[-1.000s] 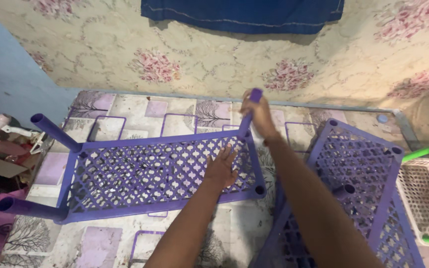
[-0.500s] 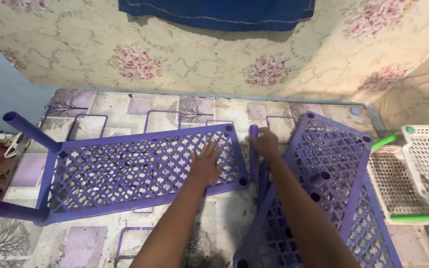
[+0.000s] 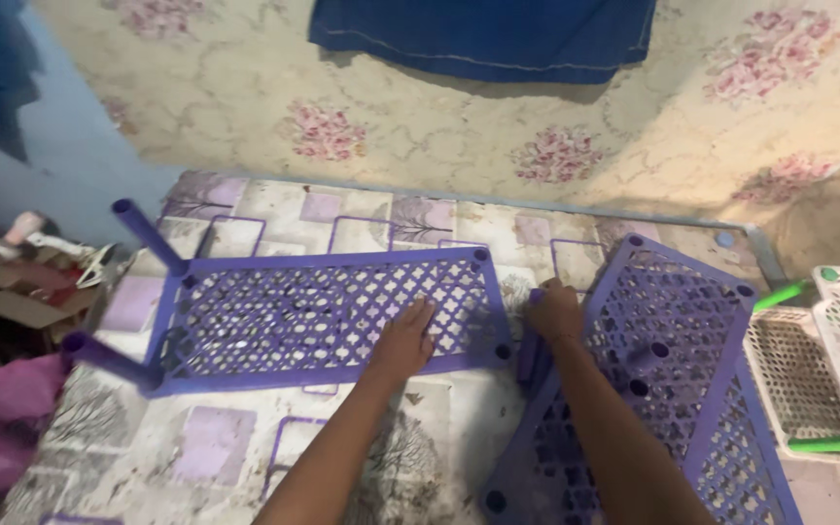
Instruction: The person takes apart a purple plastic multi-tier rack on a bed, separating the perforated side panels from the connecting tubes, then begins reassembling it by fitting the panels and tubes back together by hand. The clip ends while the rack is still being rebuilt.
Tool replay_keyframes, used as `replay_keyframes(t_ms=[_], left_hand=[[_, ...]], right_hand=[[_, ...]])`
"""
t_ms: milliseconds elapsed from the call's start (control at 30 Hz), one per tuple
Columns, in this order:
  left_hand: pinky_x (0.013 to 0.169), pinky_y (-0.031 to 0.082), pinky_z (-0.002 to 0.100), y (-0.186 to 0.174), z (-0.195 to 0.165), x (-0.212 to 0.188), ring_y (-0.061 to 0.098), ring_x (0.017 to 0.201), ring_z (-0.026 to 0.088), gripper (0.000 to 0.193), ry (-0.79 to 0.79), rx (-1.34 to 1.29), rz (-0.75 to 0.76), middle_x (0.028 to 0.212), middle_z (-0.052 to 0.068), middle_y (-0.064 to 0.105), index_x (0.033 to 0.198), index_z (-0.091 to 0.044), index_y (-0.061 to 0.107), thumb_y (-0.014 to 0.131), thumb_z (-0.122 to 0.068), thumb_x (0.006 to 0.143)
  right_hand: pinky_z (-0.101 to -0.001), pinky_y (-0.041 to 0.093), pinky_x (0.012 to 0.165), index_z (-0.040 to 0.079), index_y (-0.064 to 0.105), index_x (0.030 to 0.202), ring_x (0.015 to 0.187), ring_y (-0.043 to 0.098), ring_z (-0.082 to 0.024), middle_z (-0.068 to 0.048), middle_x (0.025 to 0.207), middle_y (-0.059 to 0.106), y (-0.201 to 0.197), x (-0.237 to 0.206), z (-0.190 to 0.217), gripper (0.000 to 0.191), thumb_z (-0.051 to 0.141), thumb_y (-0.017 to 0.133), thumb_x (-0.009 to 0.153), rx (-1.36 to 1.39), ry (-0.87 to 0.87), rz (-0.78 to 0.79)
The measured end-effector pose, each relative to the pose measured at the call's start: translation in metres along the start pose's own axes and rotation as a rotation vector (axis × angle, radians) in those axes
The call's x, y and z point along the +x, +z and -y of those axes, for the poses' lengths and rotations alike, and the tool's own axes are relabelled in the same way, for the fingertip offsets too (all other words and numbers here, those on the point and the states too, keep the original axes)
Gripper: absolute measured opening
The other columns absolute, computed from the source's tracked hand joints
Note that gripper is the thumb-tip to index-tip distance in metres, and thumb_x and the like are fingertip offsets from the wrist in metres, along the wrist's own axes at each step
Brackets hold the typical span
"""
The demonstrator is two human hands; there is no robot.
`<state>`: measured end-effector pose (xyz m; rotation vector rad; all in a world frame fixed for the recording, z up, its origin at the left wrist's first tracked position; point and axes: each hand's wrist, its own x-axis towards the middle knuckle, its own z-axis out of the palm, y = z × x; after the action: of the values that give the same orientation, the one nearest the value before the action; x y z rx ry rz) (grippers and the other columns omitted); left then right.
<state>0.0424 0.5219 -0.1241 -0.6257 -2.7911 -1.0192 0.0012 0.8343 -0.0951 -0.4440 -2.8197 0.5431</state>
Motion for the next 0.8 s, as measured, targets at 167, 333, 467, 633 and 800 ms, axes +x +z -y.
replay_keyframes(t_ms=[167,333,467,633,800], left_hand=[[0.116,0.036,0.054,-0.072,0.001,-0.059,0.046,0.14,0.039,0.058,0.005,-0.018,-0.183,0.154,0.021,0.047,0.15,-0.011,0.049,0.058,-0.011,0.092],[0.114,0.032,0.06,-0.165,0.005,-0.105,0.047,0.139,0.038,0.059,-0.032,0.056,-0.345,0.149,0.02,0.052,0.146,-0.01,0.051,0.059,-0.007,0.088],[0.117,0.033,0.058,-0.246,0.015,-0.131,0.048,0.139,0.041,0.056,0.063,0.095,-0.491,0.148,0.022,0.053,0.145,-0.007,0.054,0.059,-0.005,0.089],[0.117,0.033,0.053,-0.34,0.044,-0.17,0.049,0.137,0.041,0.051,-0.02,0.301,-0.741,0.143,0.021,0.057,0.136,-0.005,0.062,0.063,-0.002,0.085],[0.118,0.033,0.053,-0.392,0.101,-0.228,0.052,0.133,0.042,0.054,-0.113,0.222,-0.929,0.139,0.021,0.061,0.134,-0.003,0.062,0.059,0.005,0.081]], right_hand=[[-0.0503,0.053,0.091,0.008,0.066,0.125,0.106,0.064,-0.041,-0.023,0.112,0.065,-0.037,-0.031,0.048,0.059,0.026,0.081,0.072,0.067,-0.102,-0.019],[-0.0465,0.055,0.085,0.01,0.071,0.12,0.092,0.068,-0.034,-0.016,0.096,0.069,-0.064,-0.086,0.134,0.044,0.016,0.074,0.077,0.239,-0.317,-0.162],[-0.0427,0.055,0.08,0.008,0.069,0.12,0.083,0.066,-0.03,-0.013,0.089,0.066,-0.076,-0.128,0.223,0.043,0.012,0.073,0.078,0.426,-0.494,-0.186],[-0.0402,0.055,0.078,0.009,0.067,0.123,0.083,0.066,-0.028,-0.013,0.093,0.064,-0.075,-0.182,0.34,0.043,0.009,0.075,0.08,0.571,-0.706,-0.23],[-0.0367,0.056,0.079,0.01,0.068,0.123,0.084,0.068,-0.024,-0.011,0.096,0.063,-0.063,-0.243,0.456,0.04,0.012,0.075,0.083,0.661,-0.728,-0.09]])
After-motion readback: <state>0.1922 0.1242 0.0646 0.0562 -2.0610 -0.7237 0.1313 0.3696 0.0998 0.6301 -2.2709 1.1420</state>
